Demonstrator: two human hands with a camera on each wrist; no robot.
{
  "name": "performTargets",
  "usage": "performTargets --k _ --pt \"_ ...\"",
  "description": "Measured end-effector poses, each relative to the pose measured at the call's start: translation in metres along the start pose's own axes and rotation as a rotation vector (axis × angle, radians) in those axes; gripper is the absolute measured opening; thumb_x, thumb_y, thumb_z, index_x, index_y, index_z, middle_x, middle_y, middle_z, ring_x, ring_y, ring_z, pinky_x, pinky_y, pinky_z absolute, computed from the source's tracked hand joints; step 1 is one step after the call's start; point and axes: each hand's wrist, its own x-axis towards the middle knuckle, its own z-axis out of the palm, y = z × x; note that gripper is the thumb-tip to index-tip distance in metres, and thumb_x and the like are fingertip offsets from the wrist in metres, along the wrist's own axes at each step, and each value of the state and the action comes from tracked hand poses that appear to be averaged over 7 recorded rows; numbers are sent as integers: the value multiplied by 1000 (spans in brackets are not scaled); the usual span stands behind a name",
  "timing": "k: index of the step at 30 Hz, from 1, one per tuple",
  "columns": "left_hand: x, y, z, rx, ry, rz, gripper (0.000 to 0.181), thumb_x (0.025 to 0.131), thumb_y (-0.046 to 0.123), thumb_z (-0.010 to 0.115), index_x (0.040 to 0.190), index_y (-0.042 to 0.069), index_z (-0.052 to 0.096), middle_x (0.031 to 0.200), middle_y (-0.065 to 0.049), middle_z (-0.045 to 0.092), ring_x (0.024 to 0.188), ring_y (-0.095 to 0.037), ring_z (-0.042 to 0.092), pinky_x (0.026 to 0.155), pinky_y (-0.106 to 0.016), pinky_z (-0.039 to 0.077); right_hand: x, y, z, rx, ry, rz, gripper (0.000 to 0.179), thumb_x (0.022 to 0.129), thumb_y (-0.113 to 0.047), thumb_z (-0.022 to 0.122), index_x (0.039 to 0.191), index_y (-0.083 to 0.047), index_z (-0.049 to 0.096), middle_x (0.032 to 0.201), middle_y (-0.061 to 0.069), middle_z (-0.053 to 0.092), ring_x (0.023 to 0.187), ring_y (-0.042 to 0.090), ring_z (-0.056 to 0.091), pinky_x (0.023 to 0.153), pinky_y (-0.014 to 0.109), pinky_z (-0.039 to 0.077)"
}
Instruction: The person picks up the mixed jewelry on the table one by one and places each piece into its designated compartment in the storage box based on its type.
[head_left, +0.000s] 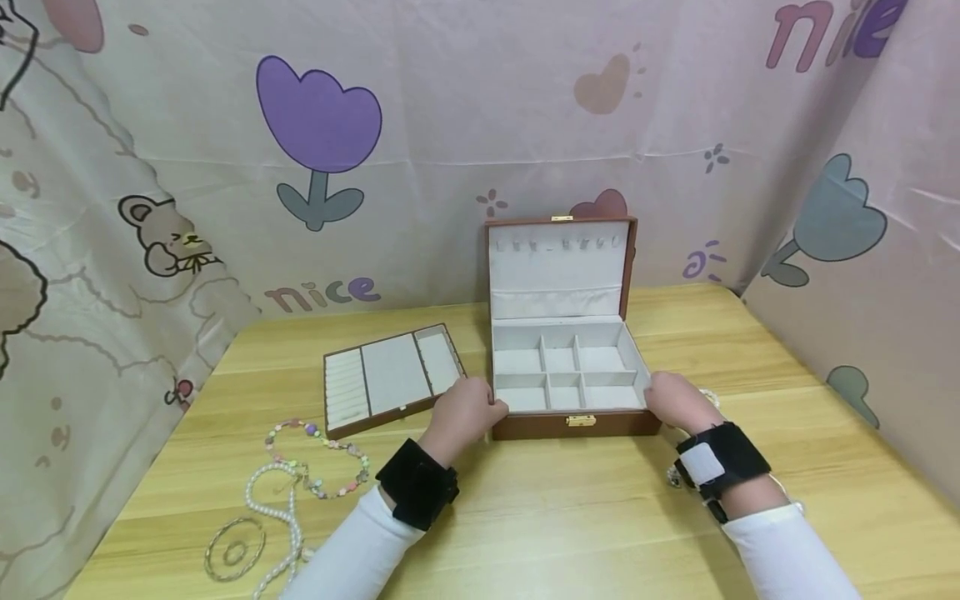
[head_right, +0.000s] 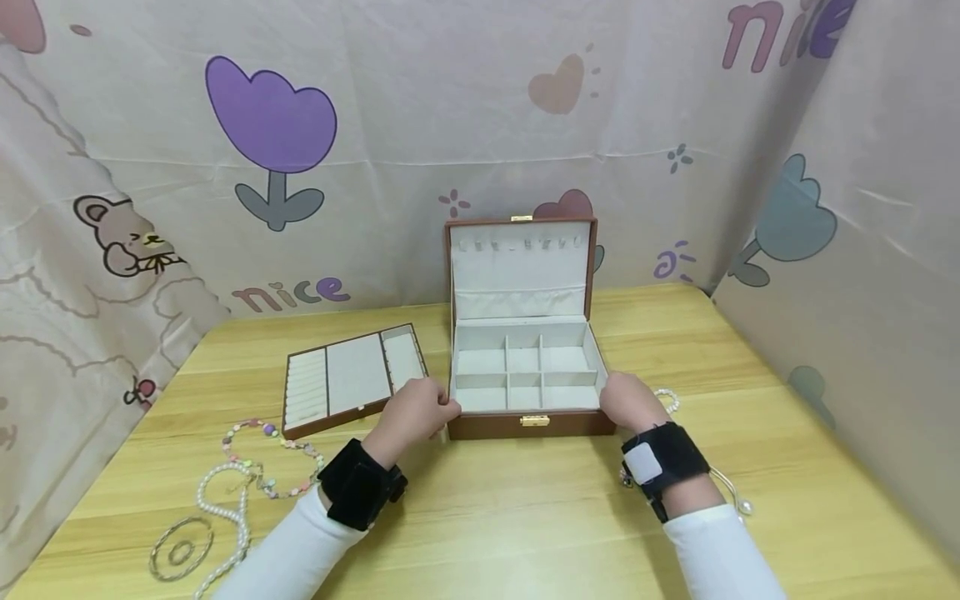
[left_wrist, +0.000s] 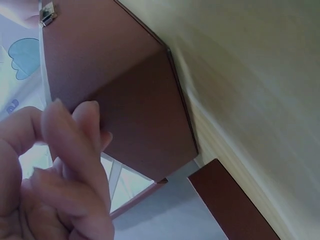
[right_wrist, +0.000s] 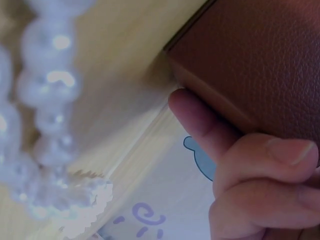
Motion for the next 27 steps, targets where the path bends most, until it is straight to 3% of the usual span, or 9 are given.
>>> performTargets --k 10,27 --pt "-8 4 2 17 -4 19 41 77 17 54 44 17 30 44 8 21 41 -8 24 41 -21 15 -9 4 -2 71 -40 47 30 87 -5 34 92 14 56 58 4 44 46 14 45 45 26 38" --pt "-14 5 2 15 -37 47 42 82 19 53 46 17 32 45 8 22 41 -8 24 41 -21 15 -16 6 -3 63 -20 42 29 88 -7 35 90 13 55 59 4 42 49 14 42 46 26 37"
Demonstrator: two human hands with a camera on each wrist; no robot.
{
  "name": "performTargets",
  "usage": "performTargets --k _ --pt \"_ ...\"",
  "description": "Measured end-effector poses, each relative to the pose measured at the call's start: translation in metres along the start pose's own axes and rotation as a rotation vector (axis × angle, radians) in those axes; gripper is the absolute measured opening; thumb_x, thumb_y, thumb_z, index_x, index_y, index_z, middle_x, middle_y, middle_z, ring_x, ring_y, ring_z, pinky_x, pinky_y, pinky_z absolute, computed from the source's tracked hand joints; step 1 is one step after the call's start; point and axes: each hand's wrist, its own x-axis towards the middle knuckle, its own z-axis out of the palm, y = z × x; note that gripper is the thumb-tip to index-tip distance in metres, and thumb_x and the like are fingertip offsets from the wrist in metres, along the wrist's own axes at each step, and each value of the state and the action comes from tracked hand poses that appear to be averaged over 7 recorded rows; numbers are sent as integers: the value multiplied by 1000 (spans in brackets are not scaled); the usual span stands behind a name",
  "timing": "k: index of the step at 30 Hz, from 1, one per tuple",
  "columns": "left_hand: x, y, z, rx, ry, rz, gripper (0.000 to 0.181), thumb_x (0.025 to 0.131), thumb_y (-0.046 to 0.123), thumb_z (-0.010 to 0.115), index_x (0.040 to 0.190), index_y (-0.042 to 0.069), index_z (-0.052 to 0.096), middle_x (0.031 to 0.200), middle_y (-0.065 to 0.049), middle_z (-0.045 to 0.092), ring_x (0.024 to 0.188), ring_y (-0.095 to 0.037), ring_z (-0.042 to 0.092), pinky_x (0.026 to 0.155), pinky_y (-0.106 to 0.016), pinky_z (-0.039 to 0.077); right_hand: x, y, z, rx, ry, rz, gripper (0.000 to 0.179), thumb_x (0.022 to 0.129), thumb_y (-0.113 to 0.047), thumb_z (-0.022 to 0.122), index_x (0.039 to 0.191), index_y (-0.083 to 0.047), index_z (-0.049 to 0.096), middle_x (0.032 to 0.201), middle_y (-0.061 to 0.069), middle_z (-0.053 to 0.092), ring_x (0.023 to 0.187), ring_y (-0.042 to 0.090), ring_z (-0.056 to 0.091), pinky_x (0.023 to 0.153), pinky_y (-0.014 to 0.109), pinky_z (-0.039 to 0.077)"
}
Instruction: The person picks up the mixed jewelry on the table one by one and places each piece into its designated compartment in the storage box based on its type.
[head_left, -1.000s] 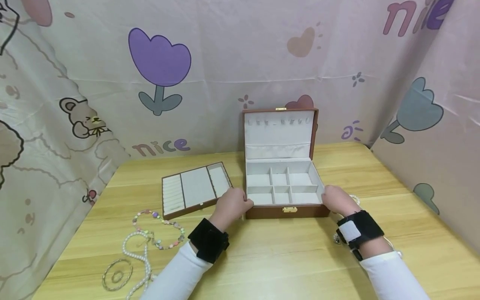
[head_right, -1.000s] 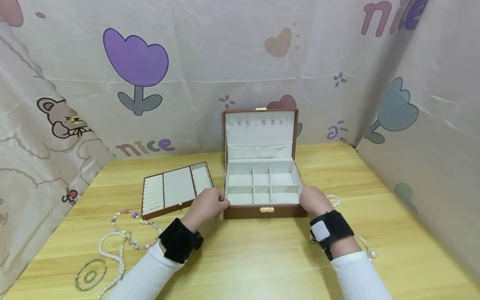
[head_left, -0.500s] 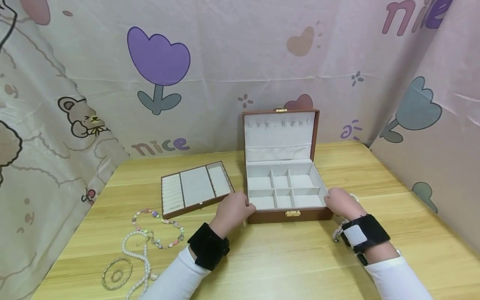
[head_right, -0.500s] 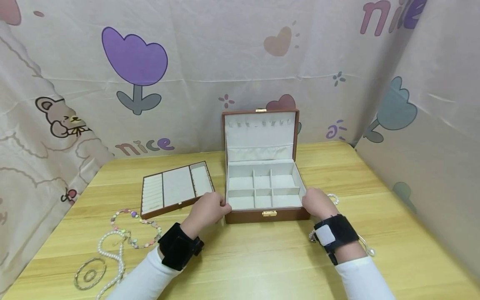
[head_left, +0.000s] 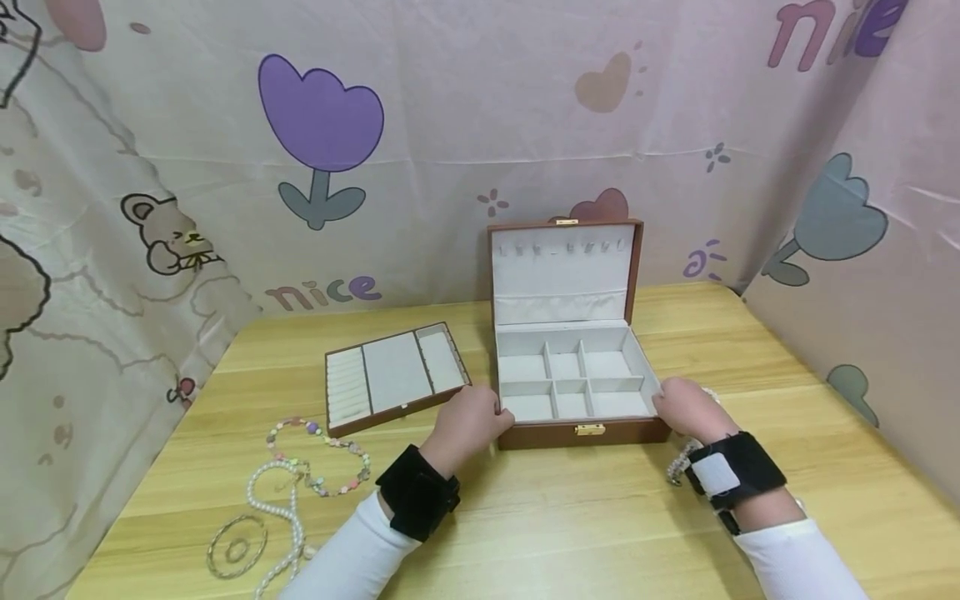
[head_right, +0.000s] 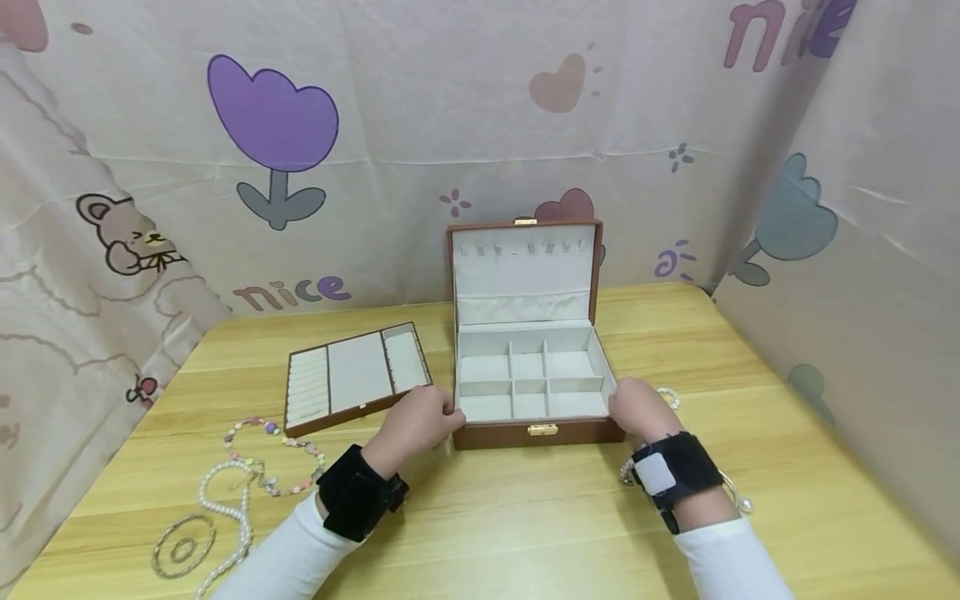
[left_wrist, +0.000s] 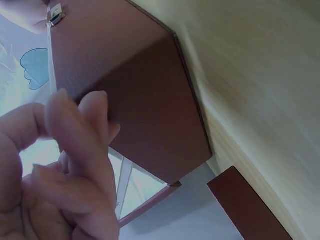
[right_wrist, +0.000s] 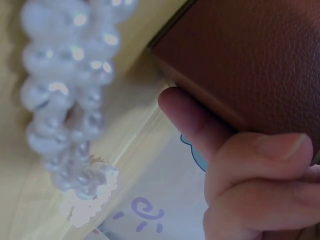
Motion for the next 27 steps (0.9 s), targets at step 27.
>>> performTargets --k 27 --pt "-61 -161 -113 51 121 -368 37 91 11 41 55 14 33 52 3 30 47 -12 31 45 -23 28 8 -252 58 -211 113 -388 21 85 -5 56 64 -6 53 60 4 52 52 14 44 43 31 42"
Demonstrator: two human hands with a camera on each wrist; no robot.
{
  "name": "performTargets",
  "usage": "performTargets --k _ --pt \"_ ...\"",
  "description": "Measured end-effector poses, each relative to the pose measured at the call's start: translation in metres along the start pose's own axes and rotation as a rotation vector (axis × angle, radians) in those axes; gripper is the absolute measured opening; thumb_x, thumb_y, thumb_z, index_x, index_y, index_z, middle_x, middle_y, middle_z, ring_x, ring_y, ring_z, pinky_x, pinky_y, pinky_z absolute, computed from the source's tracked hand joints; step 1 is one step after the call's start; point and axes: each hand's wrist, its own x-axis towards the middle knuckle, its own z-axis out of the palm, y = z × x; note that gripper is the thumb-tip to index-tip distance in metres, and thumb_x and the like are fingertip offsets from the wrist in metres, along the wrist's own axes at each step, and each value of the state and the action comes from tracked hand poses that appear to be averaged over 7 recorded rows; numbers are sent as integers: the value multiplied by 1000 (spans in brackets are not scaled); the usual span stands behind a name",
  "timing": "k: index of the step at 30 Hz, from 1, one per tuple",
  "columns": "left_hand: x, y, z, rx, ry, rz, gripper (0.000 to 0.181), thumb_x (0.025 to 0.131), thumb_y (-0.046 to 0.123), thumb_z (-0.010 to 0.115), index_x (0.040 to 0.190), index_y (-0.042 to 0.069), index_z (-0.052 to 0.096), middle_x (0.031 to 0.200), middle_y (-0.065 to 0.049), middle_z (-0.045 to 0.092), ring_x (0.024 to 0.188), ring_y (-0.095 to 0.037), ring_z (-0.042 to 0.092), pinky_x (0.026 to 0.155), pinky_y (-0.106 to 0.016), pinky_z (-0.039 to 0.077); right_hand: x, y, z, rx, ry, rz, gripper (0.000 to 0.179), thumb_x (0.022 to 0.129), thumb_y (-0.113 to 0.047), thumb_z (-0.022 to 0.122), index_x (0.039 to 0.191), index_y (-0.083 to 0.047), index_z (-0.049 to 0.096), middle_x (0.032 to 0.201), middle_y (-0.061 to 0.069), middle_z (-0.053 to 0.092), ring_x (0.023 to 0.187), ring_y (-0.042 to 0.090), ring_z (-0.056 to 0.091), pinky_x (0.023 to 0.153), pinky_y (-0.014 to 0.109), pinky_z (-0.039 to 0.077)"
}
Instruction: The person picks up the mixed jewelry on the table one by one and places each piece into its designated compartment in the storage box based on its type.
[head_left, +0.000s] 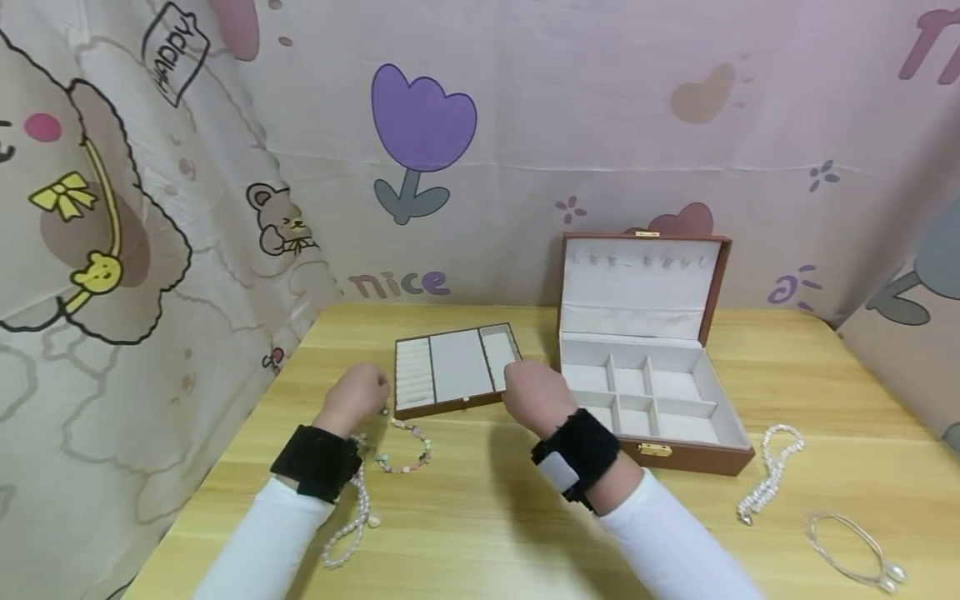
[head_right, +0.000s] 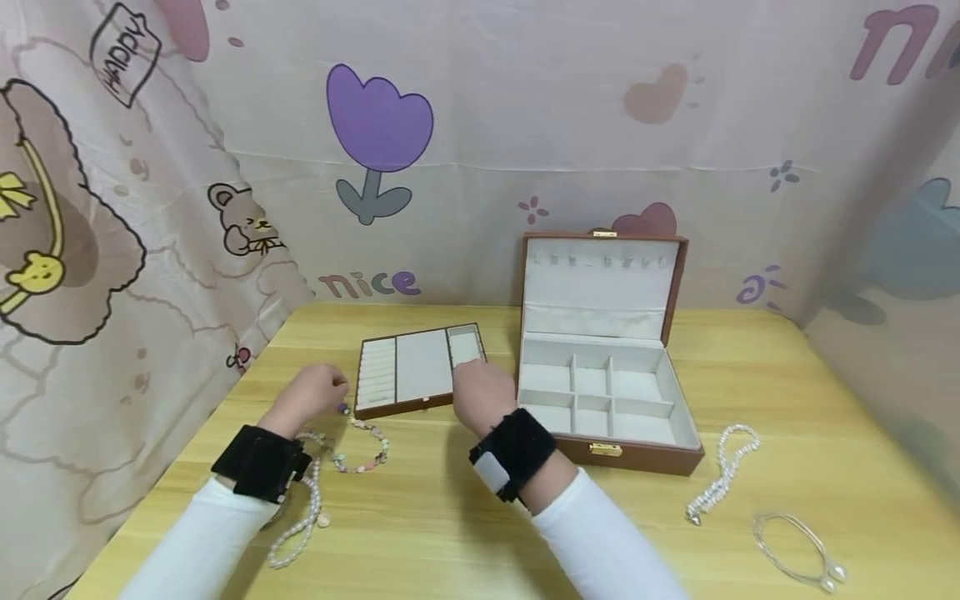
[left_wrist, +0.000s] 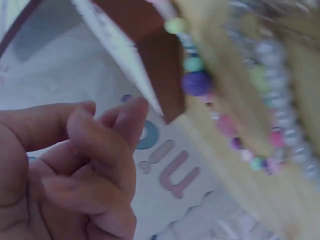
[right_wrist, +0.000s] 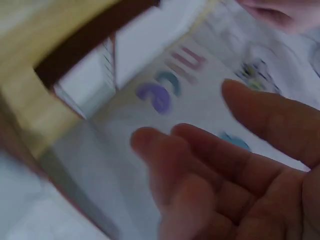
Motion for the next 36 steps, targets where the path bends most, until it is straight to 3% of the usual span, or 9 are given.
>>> performTargets --k 3,4,9,11,13,17,22,29,36 --pt "7 -6 6 3 -20 -14 38 91 13 44 54 15 35 52 4 31 48 -11 33 45 -22 29 15 -3 24 -87 -35 19 27 85 0 52 59 -4 54 61 6 55 50 14 45 41 30 42" --pt "9 -7 9 4 -26 -21 38 91 13 44 54 15 35 52 5 31 47 -11 33 45 -22 29 23 1 42 -139 -3 12 27 85 0 51 59 -5 55 62 6 56 50 14 47 40 30 42" --pt "15 -8 19 33 -37 -18 42 88 10 47 50 16 30 48 6 24 44 -10 29 43 -21 26 34 2 69 -237 -17 82 21 88 -7 52 76 -2 69 83 12 65 65 21 62 52 34 52" --pt "16 -7 20 42 -31 -12 41 86 8 48 50 15 31 48 5 26 44 -10 31 42 -20 26 30 -3 62 -204 -51 124 20 89 -7 52 80 0 69 88 13 66 70 23 64 57 35 54" --pt "16 -6 21 51 -23 -11 37 85 6 48 52 15 34 51 4 30 46 -11 34 43 -21 29 28 -4 62 -199 -25 122 18 88 -5 53 77 0 67 84 12 66 70 22 64 57 35 54" --pt "18 -3 20 64 -26 -9 33 84 5 48 55 13 36 56 2 36 50 -13 39 45 -22 31 23 -3 64 -220 44 86 18 84 -2 57 68 -3 63 75 9 66 66 20 63 54 33 53" --pt "20 1 20 90 -27 -12 32 84 3 48 55 12 37 56 0 36 51 -14 39 44 -23 31 21 2 70 -229 46 60 24 82 -2 60 59 -8 59 68 4 65 60 15 60 49 34 51" --pt "20 7 23 134 -22 -2 26 83 2 48 60 10 41 59 -2 39 53 -15 40 45 -24 32 6 6 69 -260 86 3 23 81 0 61 59 -8 60 62 4 62 54 16 59 44 33 50" --pt "18 14 26 160 -32 41 18 80 -1 48 64 6 47 63 -5 46 56 -18 45 47 -26 36 -12 12 65 -218 110 -65 24 80 3 61 59 -8 58 62 4 62 56 17 60 46 32 51"
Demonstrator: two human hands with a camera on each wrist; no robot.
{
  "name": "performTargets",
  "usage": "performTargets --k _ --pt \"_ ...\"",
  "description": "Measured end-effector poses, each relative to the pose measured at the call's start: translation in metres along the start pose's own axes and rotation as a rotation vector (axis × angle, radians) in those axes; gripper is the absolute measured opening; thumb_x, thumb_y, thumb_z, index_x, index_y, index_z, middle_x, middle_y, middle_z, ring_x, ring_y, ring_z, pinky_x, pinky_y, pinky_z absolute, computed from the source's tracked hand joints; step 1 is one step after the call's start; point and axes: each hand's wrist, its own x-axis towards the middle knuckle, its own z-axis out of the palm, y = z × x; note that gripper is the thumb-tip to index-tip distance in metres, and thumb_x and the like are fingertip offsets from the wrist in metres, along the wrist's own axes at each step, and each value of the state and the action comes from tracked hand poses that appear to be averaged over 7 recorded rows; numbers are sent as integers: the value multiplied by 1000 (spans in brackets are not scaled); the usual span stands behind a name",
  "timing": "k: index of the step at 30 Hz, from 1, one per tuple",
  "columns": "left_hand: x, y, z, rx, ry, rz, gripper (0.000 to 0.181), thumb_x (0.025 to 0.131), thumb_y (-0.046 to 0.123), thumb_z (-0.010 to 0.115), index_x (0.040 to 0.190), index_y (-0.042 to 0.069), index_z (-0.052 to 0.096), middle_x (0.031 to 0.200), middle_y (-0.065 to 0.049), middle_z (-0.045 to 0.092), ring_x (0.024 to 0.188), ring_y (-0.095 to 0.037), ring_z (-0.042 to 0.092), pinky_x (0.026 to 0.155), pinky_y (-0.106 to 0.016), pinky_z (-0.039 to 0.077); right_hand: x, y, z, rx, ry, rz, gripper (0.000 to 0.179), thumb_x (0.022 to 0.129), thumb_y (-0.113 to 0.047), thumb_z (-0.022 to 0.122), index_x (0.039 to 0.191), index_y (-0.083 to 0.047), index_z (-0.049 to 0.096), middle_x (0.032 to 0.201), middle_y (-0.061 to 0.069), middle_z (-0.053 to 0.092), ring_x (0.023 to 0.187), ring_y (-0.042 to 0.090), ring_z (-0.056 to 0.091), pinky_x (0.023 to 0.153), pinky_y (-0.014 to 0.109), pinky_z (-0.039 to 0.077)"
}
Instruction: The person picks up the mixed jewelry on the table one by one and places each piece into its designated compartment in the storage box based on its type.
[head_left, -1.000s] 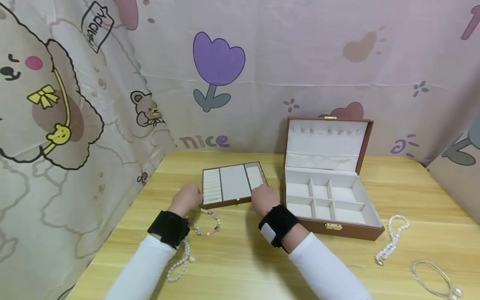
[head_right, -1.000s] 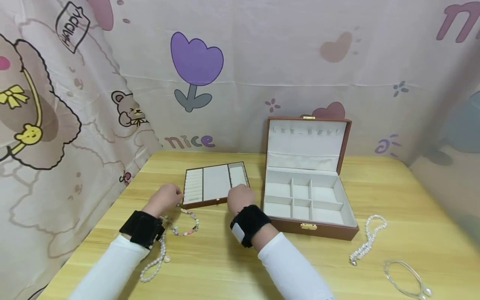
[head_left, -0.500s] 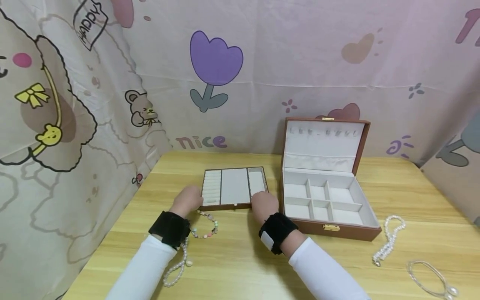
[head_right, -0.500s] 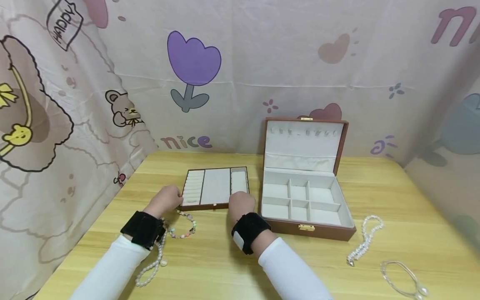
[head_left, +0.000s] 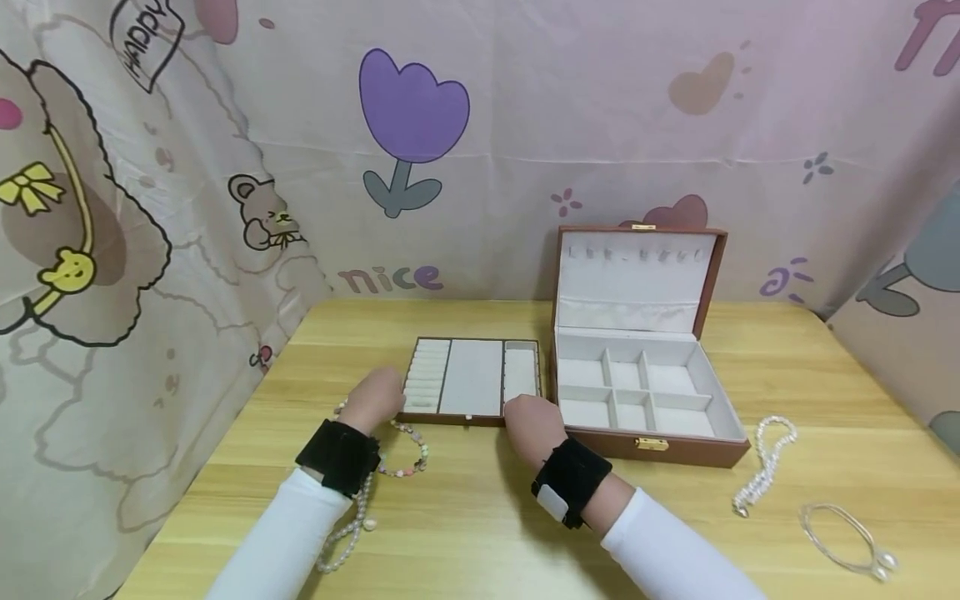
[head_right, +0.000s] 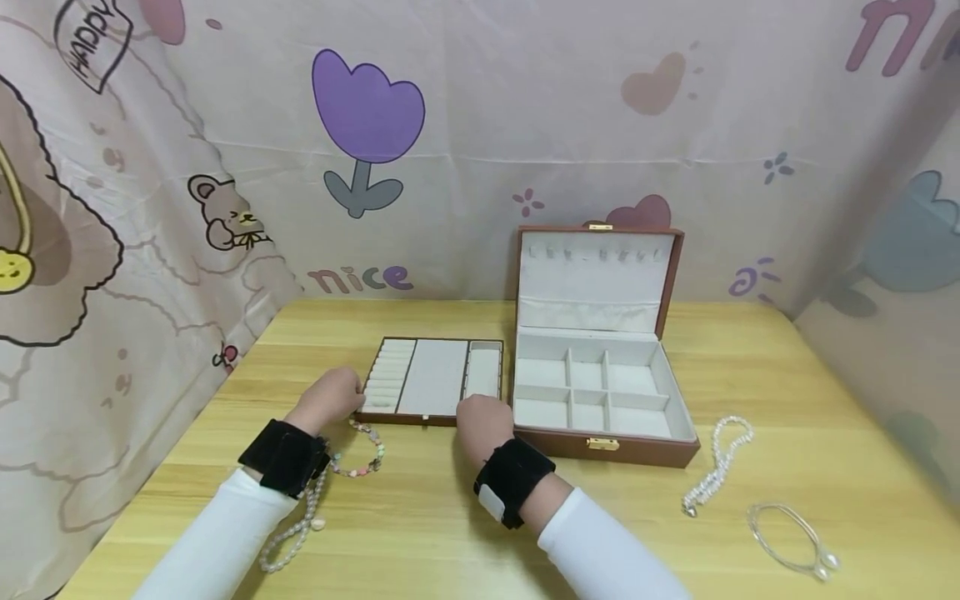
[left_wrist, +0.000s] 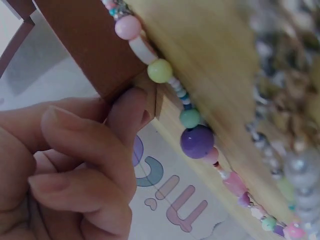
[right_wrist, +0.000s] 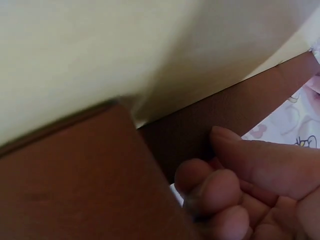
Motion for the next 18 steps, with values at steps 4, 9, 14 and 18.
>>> performTargets --k 4,9,14,18 --pt "-2 2 -1 7 -9 3 19 79 -3 48 63 7 47 62 -4 45 55 -18 45 47 -26 37 -4 1 2 9 31 -23 25 79 5 61 58 -8 57 60 4 61 55 17 59 46 31 50" --pt "-6 4 0 -3 -34 -17 21 79 -3 50 61 7 47 58 -3 42 52 -16 43 45 -25 36 -7 0 4 -30 54 -18 26 78 4 62 56 -9 57 58 3 60 52 15 57 44 29 48" --pt "-7 4 0 -15 -46 -17 27 78 -3 52 57 10 41 54 0 36 49 -14 37 44 -23 32 -8 -1 4 -78 56 -10 27 78 3 63 55 -10 57 57 1 59 50 14 57 42 29 47" --pt "-8 3 -2 -29 -42 -9 30 77 -2 52 56 11 38 53 1 34 48 -13 35 44 -22 30 -9 -1 3 -99 58 -10 28 77 3 64 54 -10 57 56 1 59 50 14 57 41 29 47"
